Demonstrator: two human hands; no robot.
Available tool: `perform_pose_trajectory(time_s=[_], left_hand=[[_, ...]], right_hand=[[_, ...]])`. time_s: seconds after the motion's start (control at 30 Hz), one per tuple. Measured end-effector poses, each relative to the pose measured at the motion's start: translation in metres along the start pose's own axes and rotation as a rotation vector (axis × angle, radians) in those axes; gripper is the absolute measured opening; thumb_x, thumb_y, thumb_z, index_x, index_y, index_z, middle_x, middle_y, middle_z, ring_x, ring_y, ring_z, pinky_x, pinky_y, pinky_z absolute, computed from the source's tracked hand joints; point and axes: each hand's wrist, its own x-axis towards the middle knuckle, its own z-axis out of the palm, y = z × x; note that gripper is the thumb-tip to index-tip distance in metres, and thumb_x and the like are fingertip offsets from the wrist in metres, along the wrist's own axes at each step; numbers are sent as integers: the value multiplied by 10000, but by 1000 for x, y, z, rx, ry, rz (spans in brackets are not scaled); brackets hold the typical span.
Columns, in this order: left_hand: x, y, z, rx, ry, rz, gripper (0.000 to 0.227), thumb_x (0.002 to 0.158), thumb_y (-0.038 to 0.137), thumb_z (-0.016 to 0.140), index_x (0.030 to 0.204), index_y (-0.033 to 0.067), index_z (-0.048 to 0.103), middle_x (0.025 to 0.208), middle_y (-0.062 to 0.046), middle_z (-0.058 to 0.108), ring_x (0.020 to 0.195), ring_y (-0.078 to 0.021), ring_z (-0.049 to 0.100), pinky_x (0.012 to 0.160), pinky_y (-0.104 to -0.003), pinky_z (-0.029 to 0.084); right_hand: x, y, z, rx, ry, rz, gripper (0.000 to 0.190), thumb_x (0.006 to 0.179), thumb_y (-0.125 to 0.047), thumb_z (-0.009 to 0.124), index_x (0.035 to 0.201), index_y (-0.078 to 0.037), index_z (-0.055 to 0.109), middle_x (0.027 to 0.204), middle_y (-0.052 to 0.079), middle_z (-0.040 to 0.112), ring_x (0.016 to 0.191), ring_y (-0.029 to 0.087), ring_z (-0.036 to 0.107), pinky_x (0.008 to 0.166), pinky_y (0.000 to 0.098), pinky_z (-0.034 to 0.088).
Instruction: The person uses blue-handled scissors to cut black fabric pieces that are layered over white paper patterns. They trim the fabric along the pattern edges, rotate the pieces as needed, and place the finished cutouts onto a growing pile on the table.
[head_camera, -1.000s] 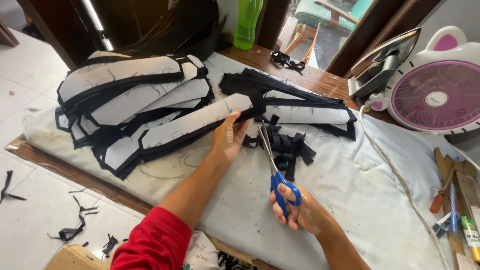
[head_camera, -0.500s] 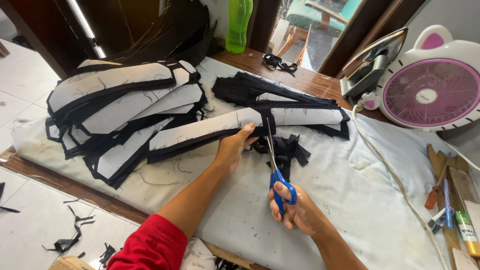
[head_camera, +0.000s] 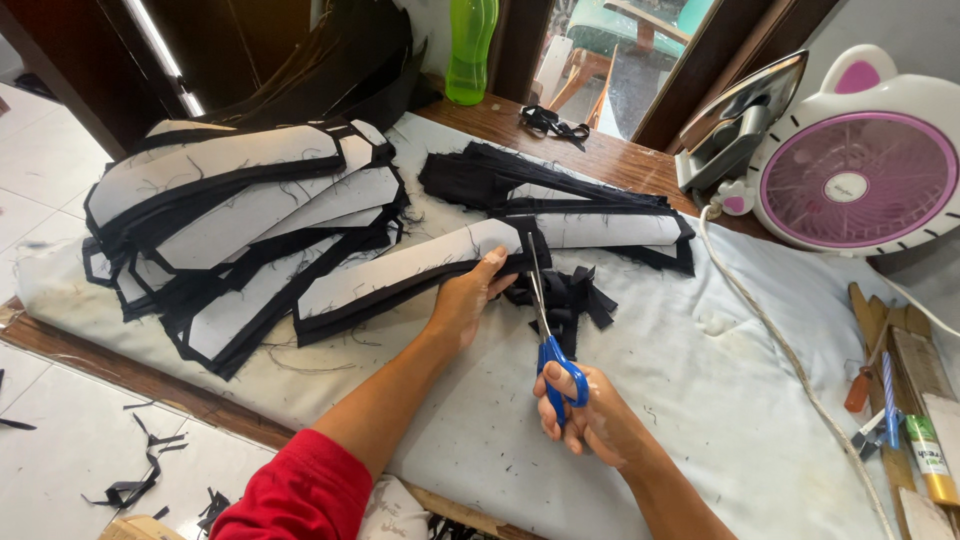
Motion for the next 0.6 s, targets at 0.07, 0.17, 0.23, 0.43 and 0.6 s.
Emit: perform_pose_trajectory(time_s=[0.07,0.17,0.23,0.43,0.6], left_hand=[[4,-3,-3,6,0,-2,473,884,260,678,1274,-7,695,1427,-99,664,1265,-256,668,1168,-305,483],[9,-5,-3,-14,10,-8,458,891,258,678,1270,1,697,1462,-81,641,1269,-253,663,1167,-295,480],[11,-6,-3,-40,22,-13,458,886,242,689,1265,-15,692,1465,-79,635,1258,-242,663,1157,-289,490],[8,-6,-6,92,-22,-17,524,898,336,636,1338,56,677,1518,-46,609,1272,-235,667,1197,-273,393],[16,-21,-7,123,-113,20,505,910,276,636,1340,11,655,1521,-115,586,1356,-261,604,1182,-314,467]], right_hand=[[0,2,0,-6,8,-10,446,945,-424,609,912,21,599,590,131,591,470,203,547,274,247,337],[1,2,3,-15,43,-21,418,953,-399,617,874,11,604,557,129,586,439,201,537,271,246,305],[1,2,4,-17,71,-19,402,956,-384,629,849,3,607,534,127,584,416,195,527,268,246,295],[0,4,4,-10,107,-10,377,976,-341,646,824,-2,588,516,127,562,394,194,489,293,259,282],[-3,4,3,38,67,-44,488,934,-481,609,908,6,587,550,101,549,442,188,507,309,252,319]])
